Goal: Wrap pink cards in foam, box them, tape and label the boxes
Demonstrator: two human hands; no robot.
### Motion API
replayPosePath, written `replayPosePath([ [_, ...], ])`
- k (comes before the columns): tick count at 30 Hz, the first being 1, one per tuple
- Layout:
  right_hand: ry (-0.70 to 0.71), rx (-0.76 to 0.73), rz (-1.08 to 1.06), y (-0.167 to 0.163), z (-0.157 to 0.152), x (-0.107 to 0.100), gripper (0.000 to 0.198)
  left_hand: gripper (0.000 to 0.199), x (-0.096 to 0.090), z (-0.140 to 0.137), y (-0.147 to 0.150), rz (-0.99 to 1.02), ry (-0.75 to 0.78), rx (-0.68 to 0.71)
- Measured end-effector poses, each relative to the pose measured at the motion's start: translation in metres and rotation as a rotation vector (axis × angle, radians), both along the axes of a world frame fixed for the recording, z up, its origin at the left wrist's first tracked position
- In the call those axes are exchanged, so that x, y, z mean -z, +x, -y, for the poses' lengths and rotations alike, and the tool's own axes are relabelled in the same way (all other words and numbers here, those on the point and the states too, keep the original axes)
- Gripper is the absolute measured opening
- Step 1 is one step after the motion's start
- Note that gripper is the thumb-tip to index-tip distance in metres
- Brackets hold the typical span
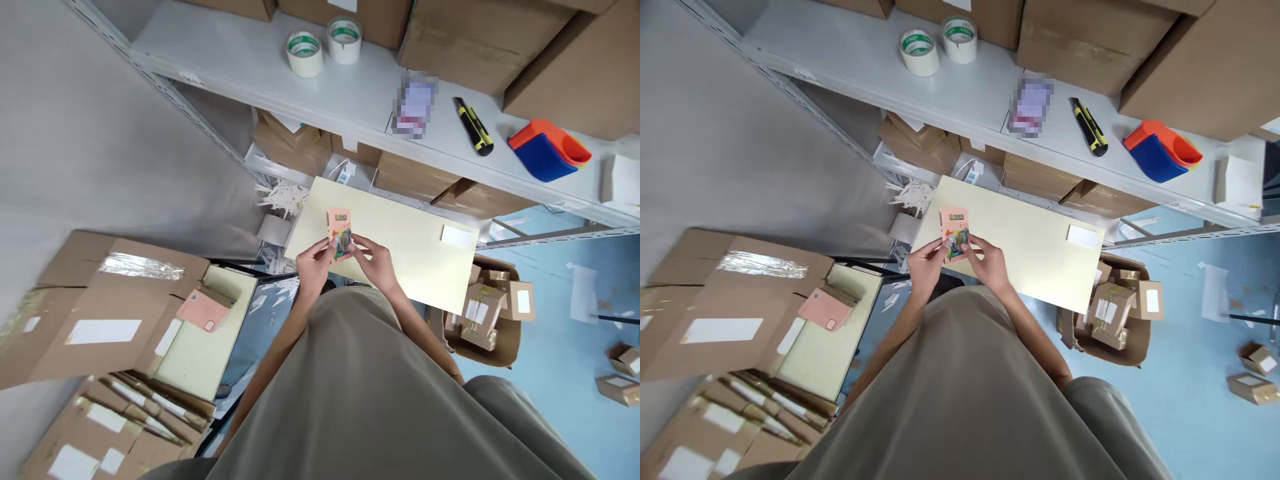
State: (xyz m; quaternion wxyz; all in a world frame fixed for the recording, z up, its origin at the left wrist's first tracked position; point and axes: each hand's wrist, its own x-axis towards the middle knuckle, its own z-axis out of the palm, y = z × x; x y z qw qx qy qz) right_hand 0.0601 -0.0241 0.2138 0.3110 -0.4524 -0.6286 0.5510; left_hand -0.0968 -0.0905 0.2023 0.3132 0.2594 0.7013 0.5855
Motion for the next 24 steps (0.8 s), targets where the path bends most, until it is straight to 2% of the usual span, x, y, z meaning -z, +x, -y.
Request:
replayPosePath([
  [3,-0.068,-0.027,-0.106,-0.010,-0.001,0.001,0.058,0.041,-0.006,-0.002,0.014,-0.179,0.074,0.138],
  [7,-0.129,0.048,-0.227,-0.011,-0.011,0.004,0.059,0.034,-0.011,-0.006,0.021,-0.345,0.122,0.276],
  [9,-0.164,0.068,-0.266,-0.002,-0.020,0.004,0.058,0.038,-0.013,-0.009,0.017,-0.320,0.121,0.281],
  [12,-0.217,0.055,-0.294,0.014,-0.033,0.000,0.060,0.054,-0.013,-0.016,0.005,-0.229,0.103,0.149],
  [15,-0.277,0.052,-0.328,0.025,-0.041,-0.005,0.059,0.068,-0.012,-0.021,-0.003,-0.002,0.062,0.161],
  [17,-0.301,0.056,-0.358,0.027,-0.044,-0.007,0.057,0.067,-0.013,-0.022,-0.003,0.153,0.011,0.235],
  [19,-0.311,0.060,-0.375,0.026,-0.045,-0.005,0.056,0.063,-0.015,-0.021,0.001,0.218,-0.029,0.255],
  [24,-0.308,0.114,-0.365,0.023,-0.044,0.008,0.059,0.058,-0.025,-0.019,0.007,0.172,-0.042,0.214],
])
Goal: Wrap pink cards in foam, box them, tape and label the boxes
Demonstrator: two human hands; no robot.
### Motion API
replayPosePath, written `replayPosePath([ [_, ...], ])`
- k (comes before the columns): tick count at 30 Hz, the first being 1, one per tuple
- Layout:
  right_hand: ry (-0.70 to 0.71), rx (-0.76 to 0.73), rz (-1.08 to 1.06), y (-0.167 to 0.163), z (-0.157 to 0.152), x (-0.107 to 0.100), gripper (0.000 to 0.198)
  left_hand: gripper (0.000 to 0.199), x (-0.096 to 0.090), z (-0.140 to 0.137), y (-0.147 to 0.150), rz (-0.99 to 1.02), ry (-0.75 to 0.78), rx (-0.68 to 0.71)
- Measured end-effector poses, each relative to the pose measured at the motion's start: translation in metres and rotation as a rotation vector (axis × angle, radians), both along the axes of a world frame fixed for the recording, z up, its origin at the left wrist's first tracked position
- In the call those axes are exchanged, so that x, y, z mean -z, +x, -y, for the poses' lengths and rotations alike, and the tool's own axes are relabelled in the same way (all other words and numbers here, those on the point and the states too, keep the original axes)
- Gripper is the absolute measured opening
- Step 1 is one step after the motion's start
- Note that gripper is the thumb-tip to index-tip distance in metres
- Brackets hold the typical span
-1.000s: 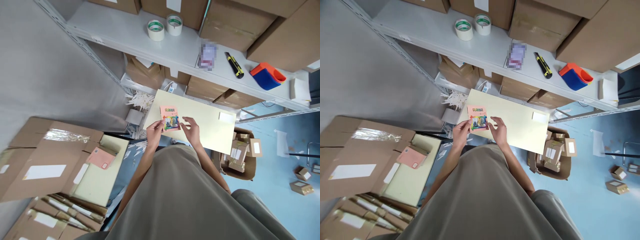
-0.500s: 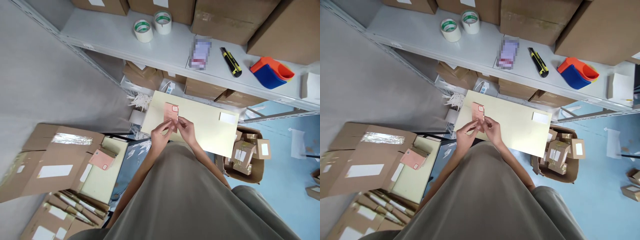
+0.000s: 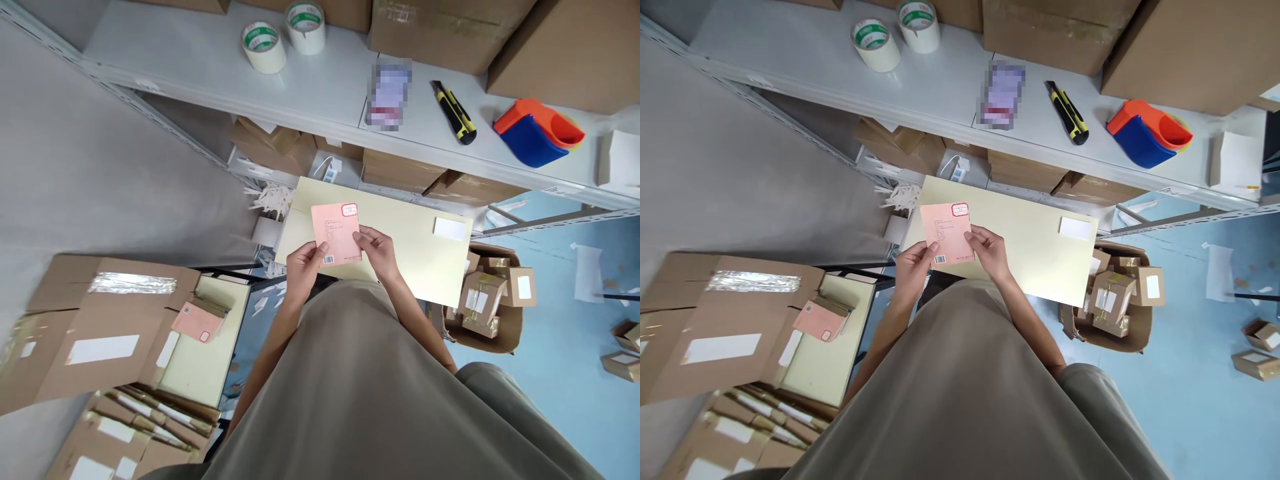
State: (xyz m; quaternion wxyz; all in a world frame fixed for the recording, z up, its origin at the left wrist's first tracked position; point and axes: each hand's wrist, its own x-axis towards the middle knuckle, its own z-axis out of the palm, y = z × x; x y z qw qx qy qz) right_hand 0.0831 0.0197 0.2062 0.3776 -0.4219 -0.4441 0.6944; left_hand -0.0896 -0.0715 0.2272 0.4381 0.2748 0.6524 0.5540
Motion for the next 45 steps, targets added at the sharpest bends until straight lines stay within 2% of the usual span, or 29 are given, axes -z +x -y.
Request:
replayPosePath([
  [4,0.067,0.082,0.067,-0.005,0.006,0.004,0.063,0.052,-0.007,0.003,0.000,-0.199,-0.015,0.000],
  [8,0.073,-0.061,0.051,-0.019,0.020,-0.007,0.064,0.044,-0.009,0.008,0.009,-0.319,0.043,0.031],
  [11,0.099,-0.082,0.033,-0.028,0.026,-0.014,0.063,0.044,-0.008,0.010,0.014,-0.372,0.122,0.120],
  [14,0.115,-0.053,0.061,-0.025,0.022,-0.012,0.060,0.048,-0.005,0.011,0.008,-0.337,0.150,0.170],
  [19,0.056,-0.102,0.085,-0.009,0.012,-0.008,0.061,0.061,0.002,0.009,-0.024,-0.235,0.095,-0.068],
  [21,0.002,-0.119,0.036,-0.007,0.012,-0.008,0.060,0.066,0.004,0.008,-0.034,-0.121,0.078,-0.044],
  [25,-0.036,-0.122,0.000,-0.008,0.013,-0.006,0.061,0.056,0.004,0.006,-0.038,0.024,0.063,0.048],
  [29,0.033,-0.089,0.042,-0.006,0.008,-0.003,0.064,0.050,0.001,0.004,-0.034,-0.007,0.079,0.037],
  [34,0.185,-0.047,-0.005,-0.004,0.001,-0.013,0.043,0.030,0.001,0.004,-0.036,-0.119,0.173,0.057],
  [37,0.229,-0.070,-0.042,-0.005,-0.001,-0.020,0.041,0.021,-0.002,0.004,-0.038,-0.160,0.255,0.073],
  [41,0.210,-0.093,-0.012,-0.005,-0.001,-0.022,0.048,0.021,-0.004,0.004,-0.039,-0.156,0.291,0.071],
  [45,0.206,-0.100,0.015,-0.002,0.000,-0.018,0.049,0.032,-0.003,0.006,-0.039,-0.101,0.244,-0.014],
])
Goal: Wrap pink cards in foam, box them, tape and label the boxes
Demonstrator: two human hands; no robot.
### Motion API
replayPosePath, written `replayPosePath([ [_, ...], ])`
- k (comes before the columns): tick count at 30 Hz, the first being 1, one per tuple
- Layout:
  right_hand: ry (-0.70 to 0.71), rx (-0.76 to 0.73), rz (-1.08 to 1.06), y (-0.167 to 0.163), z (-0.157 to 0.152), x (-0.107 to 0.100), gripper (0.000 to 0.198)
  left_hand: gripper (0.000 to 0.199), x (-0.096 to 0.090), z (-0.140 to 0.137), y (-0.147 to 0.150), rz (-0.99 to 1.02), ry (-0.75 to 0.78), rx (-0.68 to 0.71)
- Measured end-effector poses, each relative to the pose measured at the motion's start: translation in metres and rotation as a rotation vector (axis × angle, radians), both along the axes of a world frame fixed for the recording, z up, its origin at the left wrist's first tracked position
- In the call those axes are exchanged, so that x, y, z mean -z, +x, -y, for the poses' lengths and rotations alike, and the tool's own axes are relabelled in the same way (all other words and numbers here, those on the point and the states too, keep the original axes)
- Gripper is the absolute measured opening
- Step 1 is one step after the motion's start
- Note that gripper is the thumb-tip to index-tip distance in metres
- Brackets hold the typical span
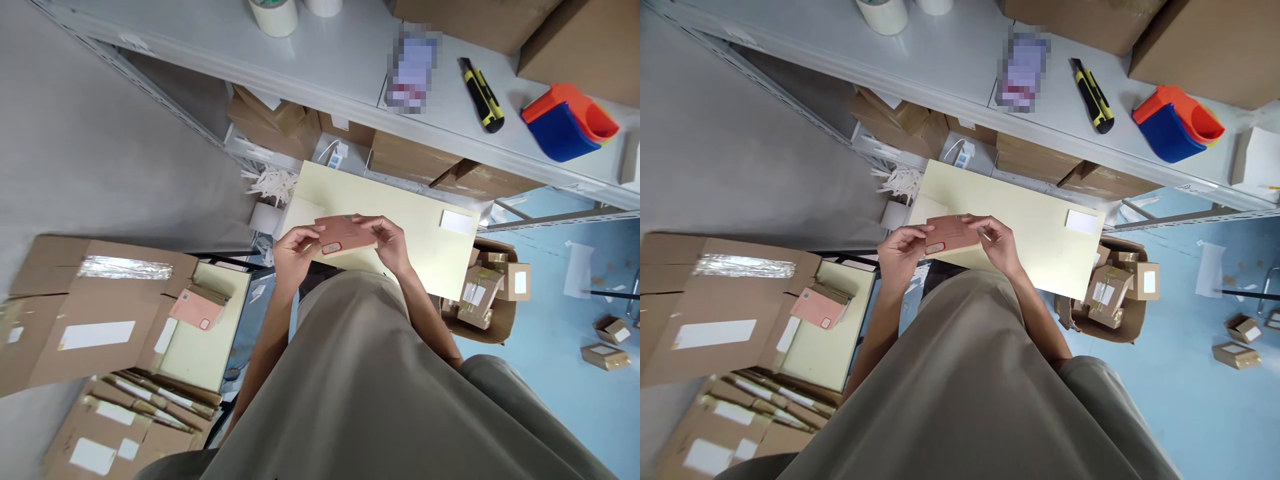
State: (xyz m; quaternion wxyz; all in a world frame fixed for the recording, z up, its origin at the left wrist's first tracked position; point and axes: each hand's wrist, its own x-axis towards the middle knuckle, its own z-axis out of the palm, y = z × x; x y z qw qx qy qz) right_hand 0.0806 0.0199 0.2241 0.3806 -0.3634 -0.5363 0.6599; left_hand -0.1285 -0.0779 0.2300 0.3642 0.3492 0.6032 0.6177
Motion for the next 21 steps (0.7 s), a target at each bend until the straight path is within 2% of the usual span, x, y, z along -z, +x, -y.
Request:
replayPosePath([
  [3,-0.026,0.035,0.051,0.002,0.000,0.004,0.051,0.043,0.002,0.003,-0.001,0.012,-0.062,-0.041],
  [5,-0.033,0.044,0.092,0.003,0.000,0.006,0.051,0.040,0.001,0.006,-0.003,-0.006,-0.107,-0.028],
  [12,-0.012,-0.053,0.116,0.009,-0.001,0.004,0.039,0.045,0.005,0.010,-0.012,-0.011,-0.125,0.053],
  [16,-0.039,-0.064,0.088,0.009,-0.002,0.002,0.044,0.047,0.010,0.012,-0.013,0.041,-0.138,0.069],
  [21,-0.102,-0.070,0.119,0.001,0.004,-0.003,0.052,0.046,0.007,0.013,-0.005,0.042,-0.215,0.011],
])
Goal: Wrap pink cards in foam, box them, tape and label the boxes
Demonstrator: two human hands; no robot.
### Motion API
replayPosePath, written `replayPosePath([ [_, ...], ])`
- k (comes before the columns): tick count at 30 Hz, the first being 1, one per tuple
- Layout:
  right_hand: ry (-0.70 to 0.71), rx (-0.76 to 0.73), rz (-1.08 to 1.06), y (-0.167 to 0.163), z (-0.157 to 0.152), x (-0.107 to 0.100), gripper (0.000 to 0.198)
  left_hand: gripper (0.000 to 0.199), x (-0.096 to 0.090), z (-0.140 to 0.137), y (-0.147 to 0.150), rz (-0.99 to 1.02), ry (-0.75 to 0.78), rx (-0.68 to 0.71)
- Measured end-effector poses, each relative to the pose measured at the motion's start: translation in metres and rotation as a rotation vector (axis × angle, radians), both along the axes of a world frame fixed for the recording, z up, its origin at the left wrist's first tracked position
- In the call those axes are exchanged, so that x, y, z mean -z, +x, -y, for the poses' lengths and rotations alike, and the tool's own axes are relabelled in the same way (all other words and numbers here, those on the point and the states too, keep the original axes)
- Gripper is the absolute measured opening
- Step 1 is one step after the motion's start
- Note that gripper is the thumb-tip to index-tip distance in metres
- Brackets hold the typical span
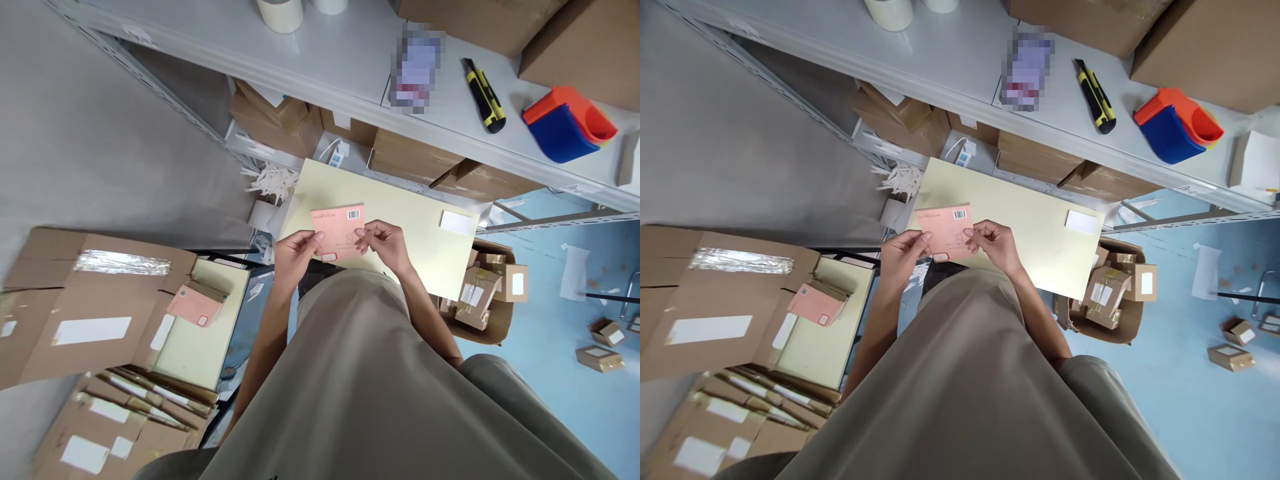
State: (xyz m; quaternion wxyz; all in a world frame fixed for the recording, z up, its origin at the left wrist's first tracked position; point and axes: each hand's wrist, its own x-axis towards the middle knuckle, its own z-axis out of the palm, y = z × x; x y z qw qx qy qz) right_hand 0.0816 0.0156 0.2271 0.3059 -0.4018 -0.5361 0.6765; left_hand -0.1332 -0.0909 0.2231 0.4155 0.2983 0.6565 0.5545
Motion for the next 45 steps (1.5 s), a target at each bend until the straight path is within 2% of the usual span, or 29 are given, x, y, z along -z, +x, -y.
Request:
replayPosePath([
  [4,-0.015,-0.016,0.003,-0.004,0.006,-0.001,0.057,0.051,-0.001,0.001,0.003,0.014,-0.003,-0.027],
  [7,0.016,-0.035,0.008,-0.004,0.007,-0.002,0.058,0.054,-0.001,0.003,0.001,-0.007,0.014,-0.034],
  [11,0.063,-0.037,0.012,0.000,0.005,-0.003,0.067,0.061,-0.004,0.005,-0.001,-0.029,0.040,-0.065],
  [14,0.068,-0.045,0.014,-0.002,0.001,0.007,0.059,0.052,-0.008,0.005,0.002,-0.081,0.053,-0.076],
  [18,0.007,-0.046,-0.028,-0.015,-0.004,0.033,0.060,0.033,-0.019,0.003,0.016,-0.191,0.148,-0.071],
  [20,-0.047,-0.037,-0.063,-0.024,-0.005,0.045,0.061,0.021,-0.025,0.001,0.028,-0.280,0.201,-0.012],
  [23,-0.119,-0.063,-0.103,-0.034,-0.006,0.055,0.061,0.006,-0.031,-0.004,0.046,-0.462,0.233,0.169],
  [26,-0.150,-0.031,-0.125,-0.035,-0.005,0.060,0.061,0.008,-0.032,-0.007,0.057,-0.630,0.230,0.262],
  [29,-0.208,-0.008,-0.129,-0.029,-0.004,0.068,0.058,0.008,-0.025,-0.008,0.056,-0.648,0.212,0.261],
  [33,-0.337,0.048,-0.087,-0.023,-0.002,0.091,0.060,0.016,0.002,-0.010,0.039,-0.488,0.088,0.099],
  [35,-0.380,0.111,-0.030,-0.023,0.000,0.106,0.061,0.026,0.025,-0.012,0.026,-0.409,0.021,-0.006],
  [37,-0.409,0.160,0.038,-0.028,0.002,0.121,0.059,0.035,0.051,-0.016,0.009,-0.344,-0.051,-0.055],
  [41,-0.411,0.253,0.125,-0.053,0.003,0.147,0.050,0.033,0.099,-0.030,-0.028,-0.337,-0.204,-0.059],
  [45,-0.342,0.296,0.219,-0.092,-0.013,0.172,0.045,0.026,0.140,-0.056,-0.068,-0.411,-0.244,0.010],
])
